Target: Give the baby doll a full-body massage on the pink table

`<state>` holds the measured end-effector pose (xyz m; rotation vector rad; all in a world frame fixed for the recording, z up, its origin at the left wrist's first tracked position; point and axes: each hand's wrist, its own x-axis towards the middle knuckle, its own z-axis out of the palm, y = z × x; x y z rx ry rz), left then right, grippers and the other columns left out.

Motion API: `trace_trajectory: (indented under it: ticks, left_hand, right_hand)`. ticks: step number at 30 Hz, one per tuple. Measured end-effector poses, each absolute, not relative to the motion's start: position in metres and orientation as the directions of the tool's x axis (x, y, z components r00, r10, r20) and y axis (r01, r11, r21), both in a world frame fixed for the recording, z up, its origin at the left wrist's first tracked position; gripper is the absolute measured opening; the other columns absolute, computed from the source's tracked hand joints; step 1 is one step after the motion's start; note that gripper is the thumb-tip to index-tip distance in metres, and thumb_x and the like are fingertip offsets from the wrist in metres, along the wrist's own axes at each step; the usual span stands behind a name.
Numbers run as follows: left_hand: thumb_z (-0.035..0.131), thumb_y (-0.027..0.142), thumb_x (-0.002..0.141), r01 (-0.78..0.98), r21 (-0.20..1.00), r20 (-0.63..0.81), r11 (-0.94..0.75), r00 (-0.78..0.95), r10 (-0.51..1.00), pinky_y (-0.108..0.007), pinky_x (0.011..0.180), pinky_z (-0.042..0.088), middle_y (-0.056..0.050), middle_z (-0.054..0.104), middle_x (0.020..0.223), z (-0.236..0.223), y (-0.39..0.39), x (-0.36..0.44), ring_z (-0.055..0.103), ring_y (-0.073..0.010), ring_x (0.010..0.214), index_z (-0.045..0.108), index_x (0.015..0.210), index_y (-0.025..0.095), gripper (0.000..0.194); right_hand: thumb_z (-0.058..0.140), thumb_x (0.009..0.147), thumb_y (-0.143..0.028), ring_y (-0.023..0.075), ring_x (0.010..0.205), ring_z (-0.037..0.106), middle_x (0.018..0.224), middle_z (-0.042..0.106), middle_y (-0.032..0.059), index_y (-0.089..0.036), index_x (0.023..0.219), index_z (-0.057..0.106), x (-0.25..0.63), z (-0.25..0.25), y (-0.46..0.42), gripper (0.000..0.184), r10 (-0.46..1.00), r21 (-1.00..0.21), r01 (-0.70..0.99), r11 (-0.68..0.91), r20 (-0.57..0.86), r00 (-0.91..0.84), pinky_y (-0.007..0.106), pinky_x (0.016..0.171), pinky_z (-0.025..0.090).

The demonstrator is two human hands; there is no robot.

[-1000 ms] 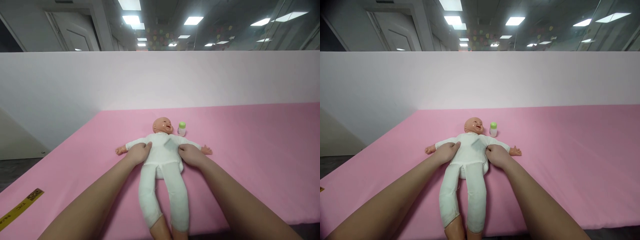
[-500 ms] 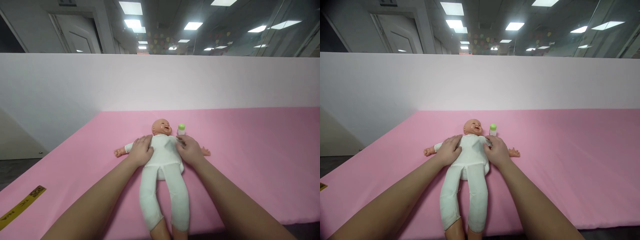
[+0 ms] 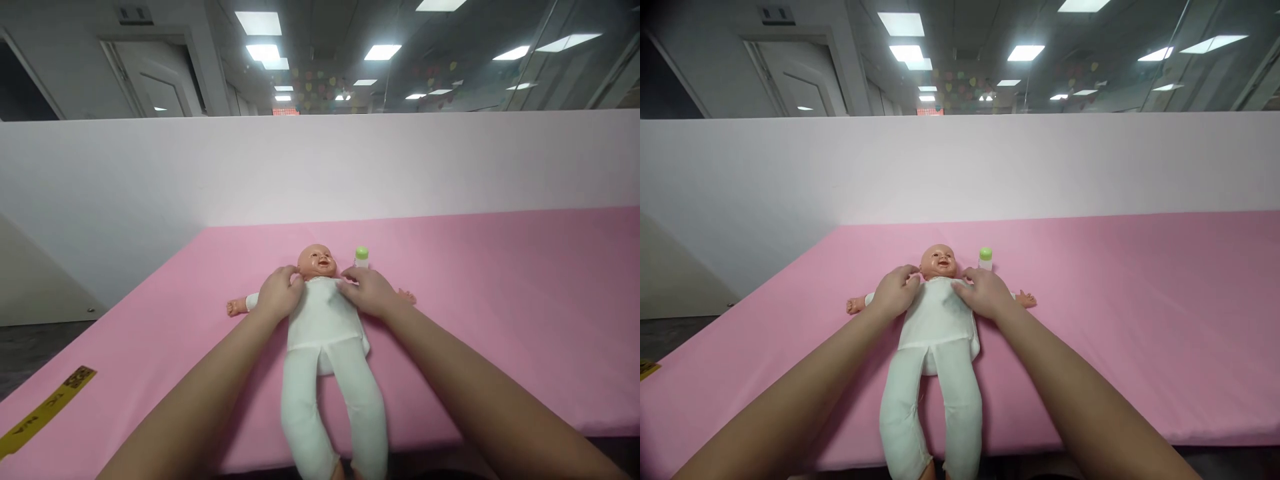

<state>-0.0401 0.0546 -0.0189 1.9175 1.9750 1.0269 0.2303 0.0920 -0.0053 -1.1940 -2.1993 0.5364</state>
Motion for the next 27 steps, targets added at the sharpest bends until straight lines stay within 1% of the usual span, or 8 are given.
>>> trace_trajectory:
  ticks: [2, 4, 6, 8, 11, 15, 21, 27]
  left_hand:
    - [0.049, 0.045, 0.097, 0.677, 0.727, 0.346, -0.111, -0.222, 0.911, -0.041, 0.102, 0.044, -0.010, 0.064, 0.138, -0.017, 0.078, -0.033, 0.058, -0.0297, 0.126, 0.066, 0.130, 0.025, 0.042]
    - [0.052, 0.045, 0.097, 0.468, 0.872, 0.323, -0.143, -0.332, 0.886, -0.041, 0.109, 0.042, -0.010, 0.060, 0.144, -0.018, 0.104, -0.021, 0.053, -0.0291, 0.135, 0.064, 0.135, 0.025, 0.045]
    - [0.059, 0.044, 0.094, 0.202, 0.967, 0.233, -0.159, -0.430, 0.872, -0.039, 0.114, 0.040, -0.009, 0.059, 0.146, -0.023, 0.128, -0.008, 0.052, -0.0279, 0.137, 0.066, 0.131, 0.024, 0.044]
    - [0.058, 0.046, 0.094, 0.035, 0.986, 0.163, -0.166, -0.466, 0.870, -0.039, 0.114, 0.042, -0.009, 0.062, 0.142, -0.032, 0.146, 0.002, 0.056, -0.0267, 0.133, 0.066, 0.129, 0.022, 0.043]
    - [0.060, 0.045, 0.093, -0.053, 0.983, 0.130, -0.174, -0.464, 0.876, -0.039, 0.110, 0.047, -0.008, 0.064, 0.139, -0.049, 0.158, 0.009, 0.061, -0.0254, 0.127, 0.065, 0.131, 0.022, 0.044]
    - [0.069, 0.044, 0.087, -0.199, 0.953, 0.133, -0.230, -0.408, 0.903, -0.039, 0.109, 0.050, -0.007, 0.066, 0.136, -0.062, 0.160, 0.005, 0.063, -0.0244, 0.124, 0.065, 0.130, 0.023, 0.047]
    - [0.073, 0.042, 0.085, -0.146, 0.966, 0.144, -0.215, -0.392, 0.909, -0.039, 0.106, 0.052, -0.008, 0.070, 0.126, -0.062, 0.159, 0.001, 0.067, -0.0243, 0.117, 0.066, 0.130, 0.023, 0.050]
    - [0.077, 0.041, 0.083, -0.066, 0.974, 0.171, -0.217, -0.412, 0.895, -0.039, 0.102, 0.054, -0.009, 0.070, 0.123, -0.060, 0.157, 0.002, 0.067, -0.0249, 0.113, 0.066, 0.129, 0.023, 0.051]
  right_hand:
    - [0.059, 0.096, -0.064, 0.0283, 0.108, 0.065, 0.121, 0.073, 0.0083, -0.026, 0.118, 0.074, 0.218, -0.006, 0.116, 0.046, 0.893, -0.735, 0.512, 0.443, 0.315, -0.320, 0.038, 0.092, 0.046]
    - [0.064, 0.092, -0.067, 0.0307, 0.119, 0.061, 0.129, 0.071, 0.0080, -0.027, 0.122, 0.073, 0.200, -0.010, 0.139, 0.050, 0.948, -0.911, 0.285, 0.298, 0.247, -0.203, 0.042, 0.103, 0.044]
    - [0.051, 0.097, -0.071, 0.0294, 0.122, 0.062, 0.135, 0.068, 0.0058, -0.030, 0.128, 0.069, 0.179, -0.017, 0.158, 0.055, 0.956, -0.947, 0.193, 0.258, 0.221, -0.195, 0.044, 0.104, 0.047]
    - [0.043, 0.099, -0.073, 0.0285, 0.121, 0.064, 0.133, 0.070, 0.0056, -0.029, 0.129, 0.069, 0.161, -0.026, 0.170, 0.059, 0.953, -0.968, 0.071, 0.240, 0.221, -0.209, 0.043, 0.103, 0.051]
    - [0.051, 0.095, -0.072, 0.0280, 0.124, 0.063, 0.132, 0.070, 0.0045, -0.029, 0.127, 0.069, 0.147, -0.042, 0.179, 0.057, 0.949, -0.966, -0.153, 0.209, 0.239, -0.208, 0.043, 0.106, 0.051]
    - [0.066, 0.090, -0.063, 0.0253, 0.127, 0.061, 0.135, 0.068, 0.0018, -0.029, 0.128, 0.068, 0.147, -0.055, 0.187, 0.051, 0.940, -0.950, -0.219, 0.220, 0.267, -0.214, 0.040, 0.110, 0.049]
    - [0.072, 0.087, -0.055, 0.0249, 0.121, 0.064, 0.128, 0.071, 0.0026, -0.028, 0.122, 0.072, 0.149, -0.063, 0.194, 0.045, 0.951, -0.930, -0.329, 0.165, 0.239, -0.197, 0.043, 0.108, 0.051]
    - [0.087, 0.072, -0.044, 0.0254, 0.112, 0.068, 0.121, 0.072, 0.0045, -0.026, 0.123, 0.071, 0.147, -0.058, 0.189, 0.057, 0.967, -0.932, -0.346, 0.106, 0.177, -0.182, 0.043, 0.102, 0.055]
